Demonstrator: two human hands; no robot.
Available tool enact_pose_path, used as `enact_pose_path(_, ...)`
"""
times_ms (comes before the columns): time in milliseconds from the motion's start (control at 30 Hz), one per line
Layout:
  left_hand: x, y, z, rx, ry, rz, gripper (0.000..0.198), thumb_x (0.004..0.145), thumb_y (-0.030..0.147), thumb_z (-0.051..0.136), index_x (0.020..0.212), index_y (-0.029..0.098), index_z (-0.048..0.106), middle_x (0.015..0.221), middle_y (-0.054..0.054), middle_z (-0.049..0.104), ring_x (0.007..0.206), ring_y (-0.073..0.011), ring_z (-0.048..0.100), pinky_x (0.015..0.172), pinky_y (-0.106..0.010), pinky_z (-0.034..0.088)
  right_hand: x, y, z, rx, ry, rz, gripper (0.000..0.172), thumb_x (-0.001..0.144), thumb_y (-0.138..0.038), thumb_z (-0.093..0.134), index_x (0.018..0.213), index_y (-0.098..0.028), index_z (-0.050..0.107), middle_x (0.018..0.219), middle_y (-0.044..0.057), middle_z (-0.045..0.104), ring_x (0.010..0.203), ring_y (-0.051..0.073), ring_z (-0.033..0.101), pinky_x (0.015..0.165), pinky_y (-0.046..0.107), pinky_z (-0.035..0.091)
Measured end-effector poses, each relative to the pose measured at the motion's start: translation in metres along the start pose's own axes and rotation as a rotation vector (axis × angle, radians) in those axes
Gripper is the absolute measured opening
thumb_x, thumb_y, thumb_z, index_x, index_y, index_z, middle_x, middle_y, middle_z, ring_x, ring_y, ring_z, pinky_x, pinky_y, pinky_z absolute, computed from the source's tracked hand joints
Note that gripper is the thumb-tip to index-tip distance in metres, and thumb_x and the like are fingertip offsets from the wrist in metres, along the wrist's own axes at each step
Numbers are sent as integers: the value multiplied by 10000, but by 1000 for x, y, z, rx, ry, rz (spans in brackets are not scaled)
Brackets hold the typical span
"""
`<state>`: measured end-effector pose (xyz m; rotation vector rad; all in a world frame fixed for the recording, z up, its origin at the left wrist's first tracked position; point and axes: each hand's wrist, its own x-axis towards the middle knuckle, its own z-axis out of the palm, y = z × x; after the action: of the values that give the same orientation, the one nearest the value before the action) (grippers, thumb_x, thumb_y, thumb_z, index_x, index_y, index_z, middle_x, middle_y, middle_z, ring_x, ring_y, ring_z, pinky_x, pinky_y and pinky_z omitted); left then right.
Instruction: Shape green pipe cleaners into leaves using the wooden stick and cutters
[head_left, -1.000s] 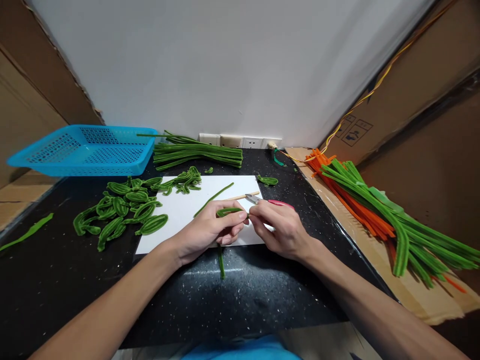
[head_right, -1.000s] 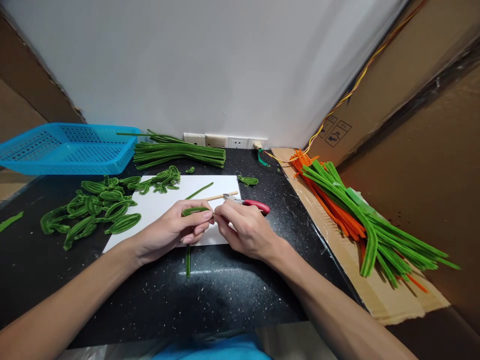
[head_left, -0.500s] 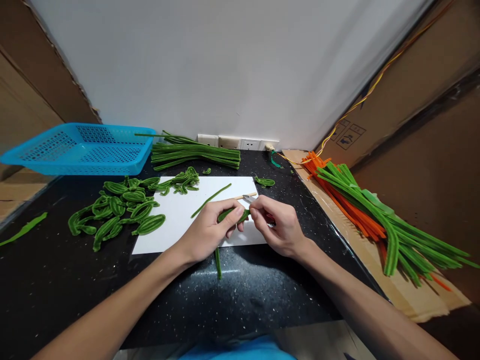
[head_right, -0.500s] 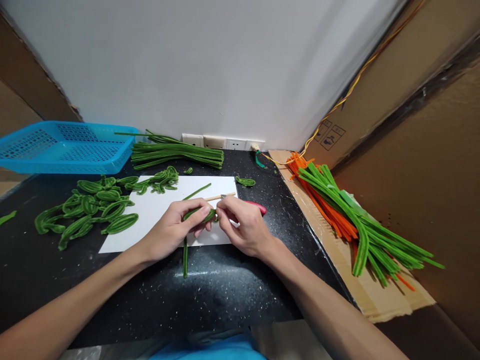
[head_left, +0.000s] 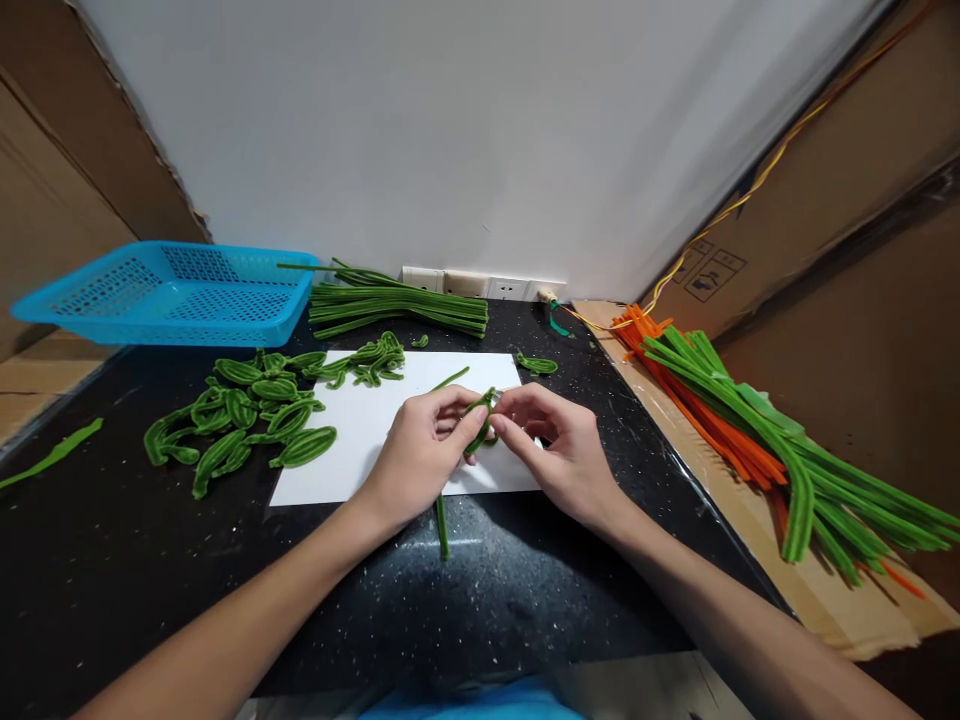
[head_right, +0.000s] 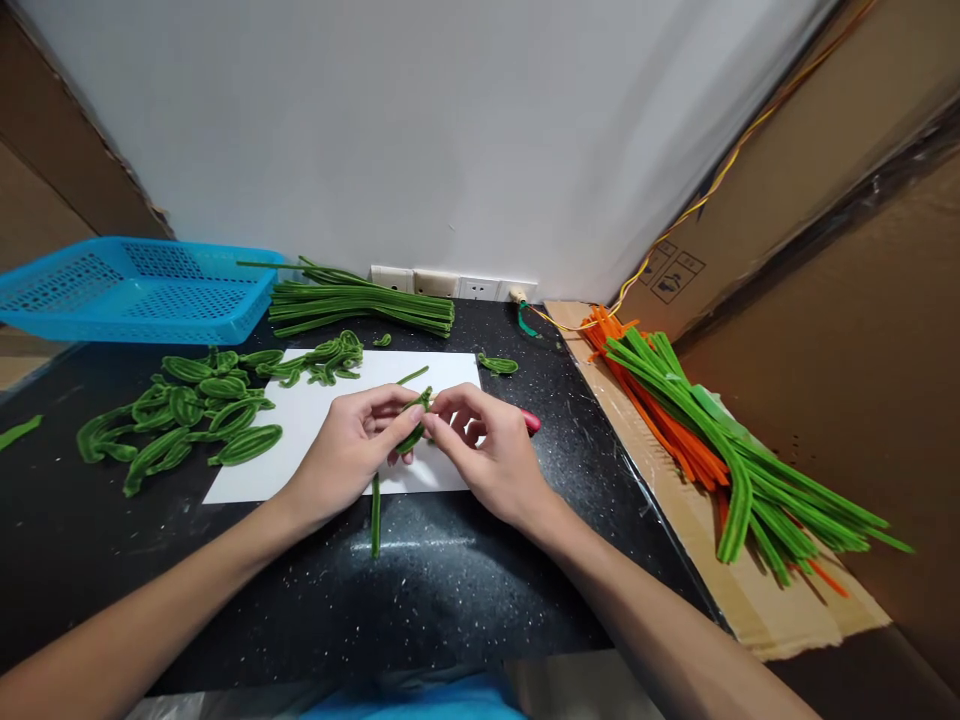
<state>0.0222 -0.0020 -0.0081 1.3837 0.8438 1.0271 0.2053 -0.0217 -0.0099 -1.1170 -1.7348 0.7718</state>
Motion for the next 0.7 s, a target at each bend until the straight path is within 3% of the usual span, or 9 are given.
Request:
enact_pose_path(100,0,-4,-1,92,73,2,208,953,344,680,976,140,709,850,-54,731,699,-145,681,555,-211,540,-1,1,4,-76,23,7,137,958,-319,724,1005,-197,682,919,22,694,696,135,582,601,273,477)
enact_pose_path(267,0,-8,2,127,51,-35,234,936,328,672,1044,125,714,809,-50,751,563,-116,630,553,-238,572,0,-2,6,-145,53,-7,32,944,-205,667,931,-186,689,889,13,688,664,119,542,611,271,465)
enact_pose_path(367,0,-7,4,89,65,-57,243,894,320,709,1029,119,729,820,-64,765,598,-138,677,580,-258,612,2,-5,5,-100,72,42,39,902,-186,677,864,-180,673,825,4,672,639,111,539,584,255,453)
enact_pose_path(600,5,-3,1,-52,85,-148,289,785,318,805,964,116,701,696,-18,706,543,-156,689,511,-262,611,5,-1,2,260,-28,351,291,868,-451,777,865,-188,652,556,-47,574,409,93,459,368,218,404)
enact_pose_path(700,5,-6,-1,-28,79,-128,261,806,296,785,984,119,713,743,-30,712,615,-166,706,526,-263,621,7,3,1,316,-16,365,316,853,-461,802,871,-185,650,556,-35,592,417,103,487,360,221,448)
